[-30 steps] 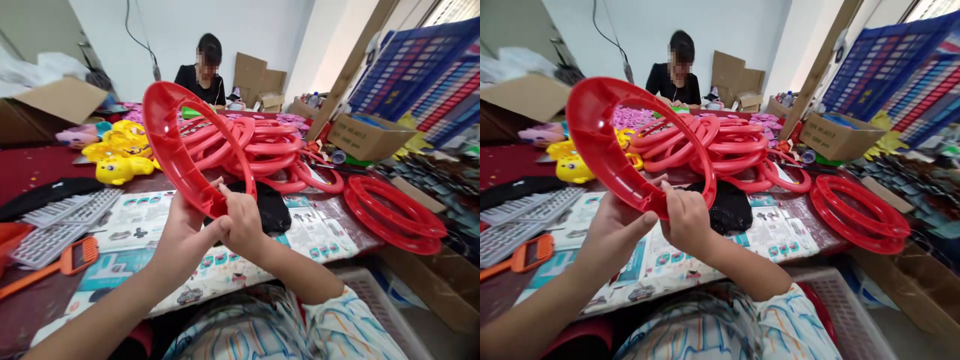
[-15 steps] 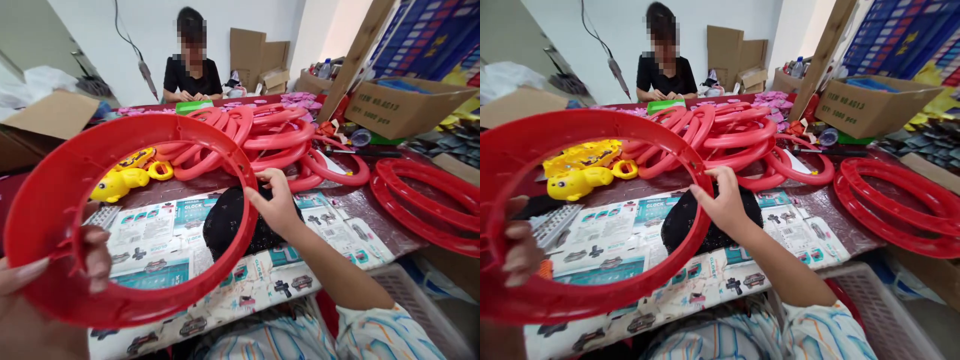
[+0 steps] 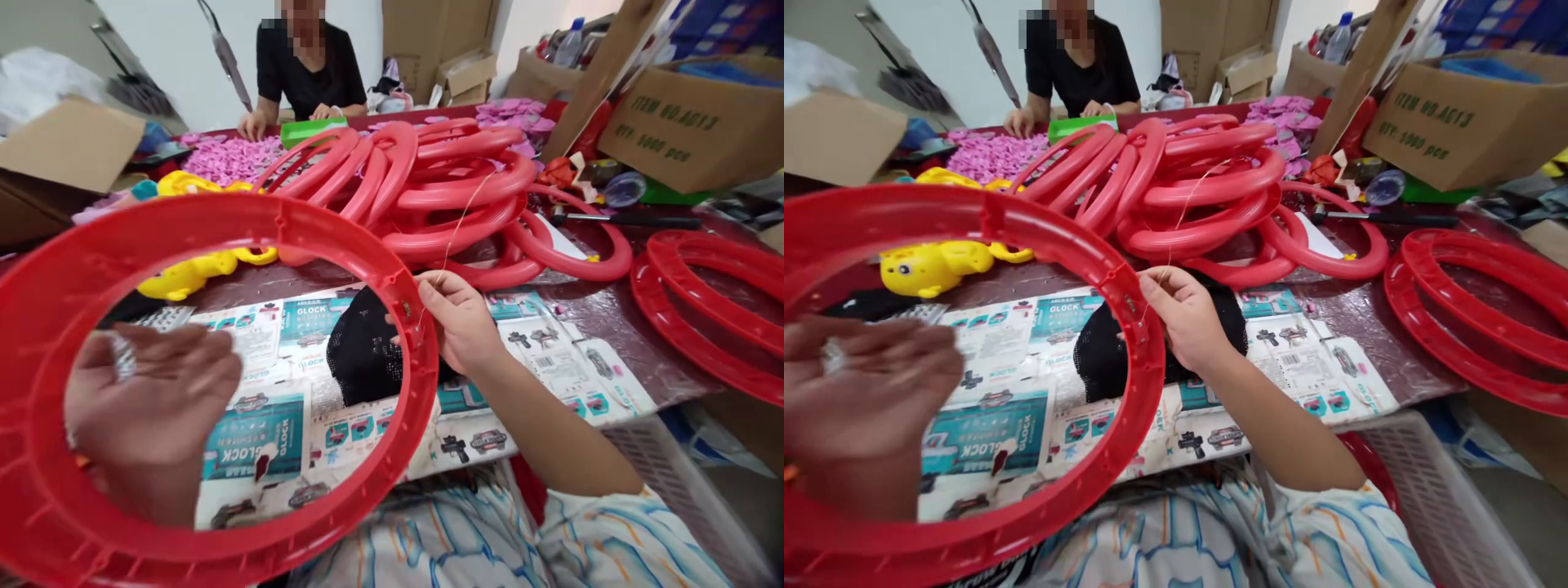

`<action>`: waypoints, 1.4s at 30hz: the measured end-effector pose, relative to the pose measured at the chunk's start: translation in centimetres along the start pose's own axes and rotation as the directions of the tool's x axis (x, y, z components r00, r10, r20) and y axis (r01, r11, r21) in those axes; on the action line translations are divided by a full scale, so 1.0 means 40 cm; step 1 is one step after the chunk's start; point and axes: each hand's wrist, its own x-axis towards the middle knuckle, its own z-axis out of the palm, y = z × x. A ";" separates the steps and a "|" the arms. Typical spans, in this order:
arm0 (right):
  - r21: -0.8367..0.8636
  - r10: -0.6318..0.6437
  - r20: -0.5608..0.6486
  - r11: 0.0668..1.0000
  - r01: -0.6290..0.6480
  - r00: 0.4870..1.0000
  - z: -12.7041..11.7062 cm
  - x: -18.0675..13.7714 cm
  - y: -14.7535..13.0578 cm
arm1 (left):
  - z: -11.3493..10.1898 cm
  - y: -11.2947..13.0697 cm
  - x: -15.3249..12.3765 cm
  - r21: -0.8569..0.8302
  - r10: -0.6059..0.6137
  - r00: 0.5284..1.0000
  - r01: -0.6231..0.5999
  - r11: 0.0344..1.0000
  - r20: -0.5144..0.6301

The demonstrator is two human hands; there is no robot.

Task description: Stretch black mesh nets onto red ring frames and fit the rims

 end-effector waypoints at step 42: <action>-0.721 0.181 0.544 0.601 0.346 0.819 -0.027 0.025 0.021 | 0.165 -0.183 0.049 -0.158 -0.184 0.936 0.239 0.958 0.301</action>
